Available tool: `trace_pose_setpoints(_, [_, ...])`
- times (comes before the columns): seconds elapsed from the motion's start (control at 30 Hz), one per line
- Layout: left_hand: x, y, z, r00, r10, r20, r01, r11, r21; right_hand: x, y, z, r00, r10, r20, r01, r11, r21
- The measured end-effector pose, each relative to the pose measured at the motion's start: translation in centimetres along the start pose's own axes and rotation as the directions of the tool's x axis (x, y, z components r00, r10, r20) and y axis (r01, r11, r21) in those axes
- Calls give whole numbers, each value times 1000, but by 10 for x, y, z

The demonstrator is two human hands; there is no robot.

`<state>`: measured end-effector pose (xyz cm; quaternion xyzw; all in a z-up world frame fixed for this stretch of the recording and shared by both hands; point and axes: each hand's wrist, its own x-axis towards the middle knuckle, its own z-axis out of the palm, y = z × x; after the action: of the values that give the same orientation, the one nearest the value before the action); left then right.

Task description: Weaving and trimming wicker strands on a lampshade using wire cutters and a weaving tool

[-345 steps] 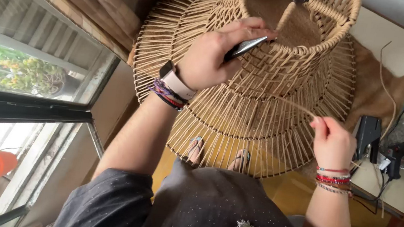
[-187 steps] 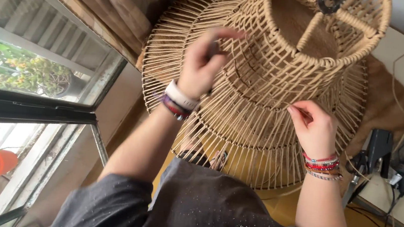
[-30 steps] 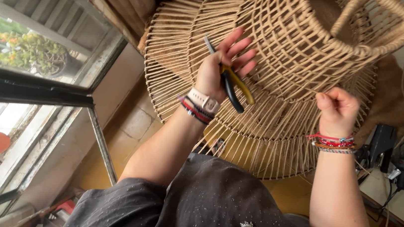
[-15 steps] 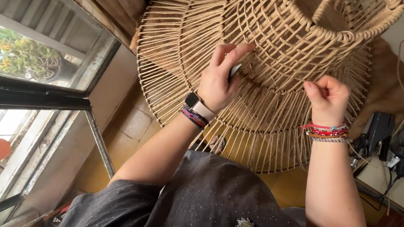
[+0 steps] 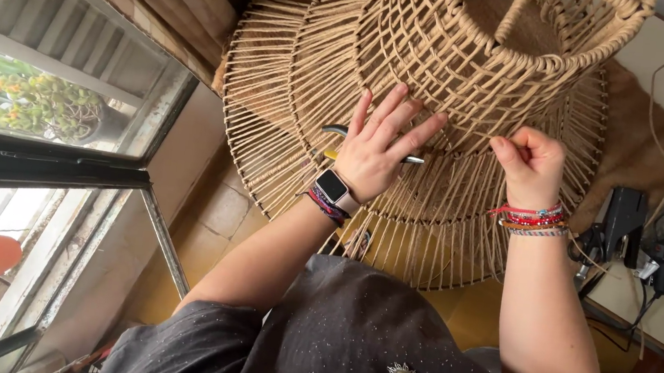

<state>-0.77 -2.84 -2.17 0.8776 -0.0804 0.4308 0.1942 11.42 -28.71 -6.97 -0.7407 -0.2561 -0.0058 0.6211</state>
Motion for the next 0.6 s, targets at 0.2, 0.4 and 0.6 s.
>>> trace_pose_setpoints(0.2, [2, -3, 3, 1000, 3, -31, -3, 1000, -19, 1, 3, 0, 1000, 9, 14, -10, 998, 70])
trace_pose_setpoints(0.4, [0, -5, 5, 999, 22, -30, -22, 1000, 8, 3, -14, 10, 999, 28, -22, -25, 989, 147])
trace_pose_setpoints(0.6, [-9, -6, 8, 1000, -4, 22, 6, 997, -80, 2, -9, 3, 995, 92, -38, -89, 993, 76])
